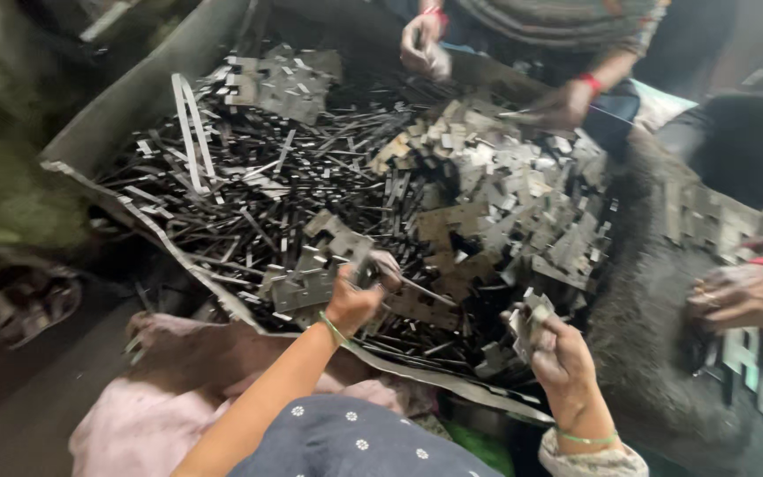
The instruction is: The person sits on the floor and sorts small metal brackets and rods from a large bin, picking them up by hand and placing them into piles. Other workers are visible nearby performing similar sorting tasks.
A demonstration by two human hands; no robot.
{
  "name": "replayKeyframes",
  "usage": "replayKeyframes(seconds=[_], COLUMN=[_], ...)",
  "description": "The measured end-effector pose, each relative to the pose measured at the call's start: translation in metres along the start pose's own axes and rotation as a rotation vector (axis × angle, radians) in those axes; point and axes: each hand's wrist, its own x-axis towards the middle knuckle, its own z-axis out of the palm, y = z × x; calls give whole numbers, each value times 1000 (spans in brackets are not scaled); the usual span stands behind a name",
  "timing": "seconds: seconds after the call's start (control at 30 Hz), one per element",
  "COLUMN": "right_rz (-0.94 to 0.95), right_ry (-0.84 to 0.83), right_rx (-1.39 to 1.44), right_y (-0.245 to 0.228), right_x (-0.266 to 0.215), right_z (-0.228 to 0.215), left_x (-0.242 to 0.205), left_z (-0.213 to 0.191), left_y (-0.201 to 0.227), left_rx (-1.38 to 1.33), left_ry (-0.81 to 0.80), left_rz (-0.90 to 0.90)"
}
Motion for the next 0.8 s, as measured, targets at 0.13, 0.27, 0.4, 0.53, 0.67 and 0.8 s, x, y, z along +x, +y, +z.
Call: replayKeyframes(seconds=[0.13,0.27,0.4,0.53,0.67,0.8], right_rz=[-2,-481,-524,-963,-278,-886], right_ry=[-199,-238,-434,-702,-238,567], right_rx=[-314,-886,-1188,-1200,-443,-1181], right_y=[8,27,68,65,0,-83], right_x=[-20,-38,-58,-64,-27,3], right_z=[47,83,108,100,33,-61], left_x=[-7,-25,-36,-40,-14,6], left_z=[-9,25,63,64,6,-62], left_y=[19,30,20,25,30,35], left_rx=[-625,-955,-1003,-259,891,1577], left_ry=[358,245,299,21,-401,-388], left_rz=[-468,-622,-783,-800,-12,59])
